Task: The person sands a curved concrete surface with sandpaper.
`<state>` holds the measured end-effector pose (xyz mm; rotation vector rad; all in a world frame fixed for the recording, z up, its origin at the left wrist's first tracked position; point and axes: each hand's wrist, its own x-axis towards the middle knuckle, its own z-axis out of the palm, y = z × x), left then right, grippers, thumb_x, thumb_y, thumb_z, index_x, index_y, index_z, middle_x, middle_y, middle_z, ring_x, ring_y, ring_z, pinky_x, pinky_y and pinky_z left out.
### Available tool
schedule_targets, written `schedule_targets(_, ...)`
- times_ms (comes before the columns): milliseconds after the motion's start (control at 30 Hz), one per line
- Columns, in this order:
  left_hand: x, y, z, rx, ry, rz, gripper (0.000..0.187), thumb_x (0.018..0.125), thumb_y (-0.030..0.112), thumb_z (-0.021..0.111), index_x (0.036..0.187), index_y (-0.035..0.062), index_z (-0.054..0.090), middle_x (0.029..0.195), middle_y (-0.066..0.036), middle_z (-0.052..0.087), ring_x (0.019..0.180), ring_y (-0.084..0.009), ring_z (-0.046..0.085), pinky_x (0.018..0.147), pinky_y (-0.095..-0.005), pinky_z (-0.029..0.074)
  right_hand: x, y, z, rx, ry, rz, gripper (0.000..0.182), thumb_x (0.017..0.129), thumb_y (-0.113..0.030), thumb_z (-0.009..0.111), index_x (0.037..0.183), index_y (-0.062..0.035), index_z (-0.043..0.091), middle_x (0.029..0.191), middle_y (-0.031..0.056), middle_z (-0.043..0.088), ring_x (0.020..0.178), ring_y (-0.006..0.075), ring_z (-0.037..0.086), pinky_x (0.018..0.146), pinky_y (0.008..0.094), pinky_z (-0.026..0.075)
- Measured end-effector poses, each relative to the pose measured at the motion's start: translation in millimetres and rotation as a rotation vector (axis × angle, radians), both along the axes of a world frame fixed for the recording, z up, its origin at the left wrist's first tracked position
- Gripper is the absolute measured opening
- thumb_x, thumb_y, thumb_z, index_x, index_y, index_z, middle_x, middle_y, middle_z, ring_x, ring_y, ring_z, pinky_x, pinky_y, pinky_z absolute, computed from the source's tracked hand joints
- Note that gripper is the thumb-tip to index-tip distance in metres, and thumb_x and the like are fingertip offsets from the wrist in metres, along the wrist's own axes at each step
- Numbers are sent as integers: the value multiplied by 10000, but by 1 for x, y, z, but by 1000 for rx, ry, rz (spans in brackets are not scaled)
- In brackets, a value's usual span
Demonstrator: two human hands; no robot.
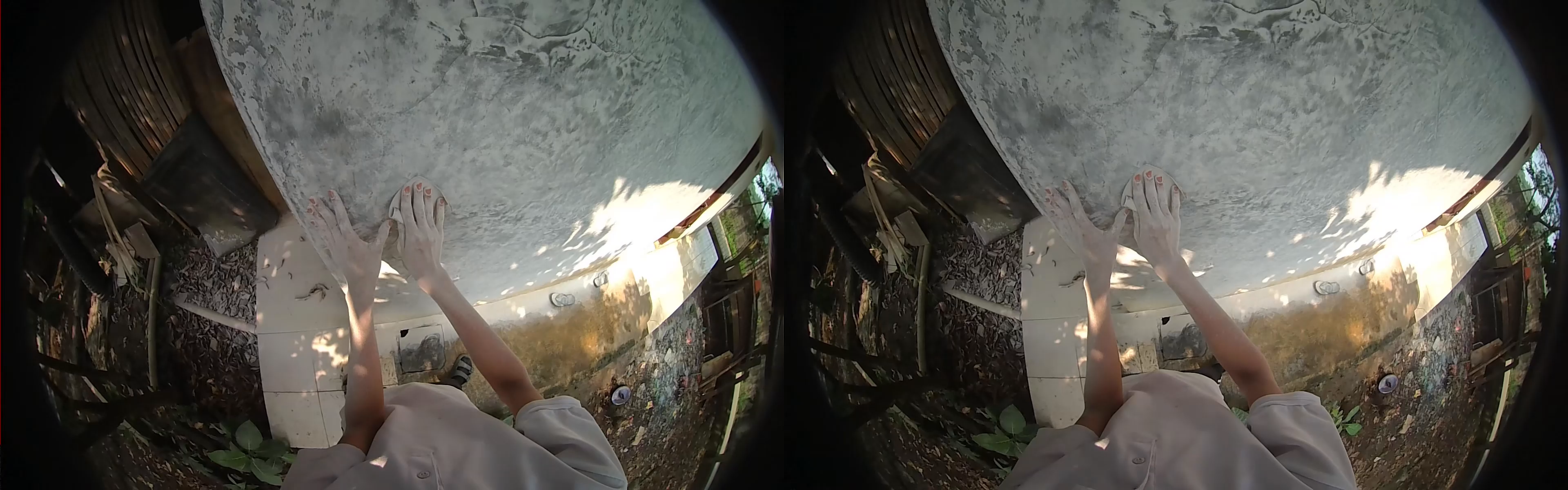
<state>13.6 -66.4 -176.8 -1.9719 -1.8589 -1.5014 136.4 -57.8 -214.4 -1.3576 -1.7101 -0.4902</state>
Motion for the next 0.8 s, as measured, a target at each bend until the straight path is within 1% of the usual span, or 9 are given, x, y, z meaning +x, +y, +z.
schedule_targets(67, -4, 2, -4, 54, 8, -17, 1061, 658, 407, 810, 1487, 101, 225, 1544, -203, 131, 1427, -374, 122, 1147, -516, 155, 8, 4, -6, -35, -11, -26, 560, 909, -110, 497, 1433, -1, 332, 1482, 179, 332, 1380, 364, 285, 1114, 549, 190)
schedule_targets(200, -7, 0, -8, 64, 27, -45, 1057, 667, 413, 802, 1492, 107, 216, 1545, -203, 129, 1427, -377, 120, 1146, -520, 150, 25, 7, 83, 91, 119, -86, 542, 953, -95, 428, 1458, 8, 260, 1515, 219, 230, 1408, 395, 187, 1126, 539, 154)
schedule_targets(300, -5, -3, -9, 57, 18, -47, 1055, 670, 412, 800, 1493, 109, 214, 1543, -207, 132, 1427, -377, 122, 1144, -519, 155, 36, 6, 121, 158, 173, -92, 533, 956, -86, 414, 1455, 19, 260, 1518, 235, 205, 1411, 405, 165, 1128, 534, 154)
schedule_targets(467, -1, -5, -12, 86, -7, -44, 1047, 678, 429, 791, 1495, 123, 214, 1545, -200, 135, 1429, -371, 119, 1146, -519, 150, 26, -1, 15, 88, 195, -40, 527, 964, -92, 408, 1454, 27, 253, 1519, 221, 216, 1414, 398, 164, 1129, 526, 160)
schedule_targets(567, -1, 2, -12, 94, -13, -38, 1043, 691, 460, 775, 1498, 127, 204, 1548, -196, 124, 1432, -367, 109, 1147, -523, 136, 38, 9, 30, 61, 121, -107, 528, 967, -98, 408, 1454, 30, 249, 1521, 219, 213, 1417, 390, 159, 1128, 521, 166)
schedule_targets(633, -1, -5, -17, 35, -8, -37, 1042, 698, 475, 766, 1499, 127, 198, 1550, -194, 116, 1433, -365, 103, 1148, -525, 128, 46, 4, 66, 52, 109, -170, 531, 967, -101, 411, 1454, 32, 247, 1522, 220, 207, 1419, 386, 156, 1128, 519, 170)
schedule_targets(700, 0, -6, -15, 40, -20, -50, 1059, 699, 502, 758, 1500, 112, 185, 1552, -193, 106, 1435, -362, 92, 1148, -527, 122, 50, 2, 110, 152, 274, -167, 540, 961, -103, 424, 1452, 36, 248, 1525, 226, 193, 1422, 379, 151, 1125, 517, 183)
schedule_targets(733, 0, -6, -17, 37, -18, -55, 1059, 699, 502, 758, 1500, 112, 185, 1552, -193, 106, 1435, -362, 92, 1148, -527, 122, 47, 1, 108, 149, 275, -172, 540, 961, -103, 424, 1452, 36, 248, 1525, 226, 193, 1422, 379, 151, 1125, 517, 183)
schedule_targets(800, 2, -3, -19, 46, -10, -31, 1077, 687, 492, 772, 1499, 104, 180, 1551, -200, 99, 1436, -367, 77, 1148, -530, 109, 36, 1, 101, 203, 343, -139, 503, 961, -102, 418, 1432, 34, 306, 1493, 242, 268, 1386, 404, 247, 1114, 534, 206)
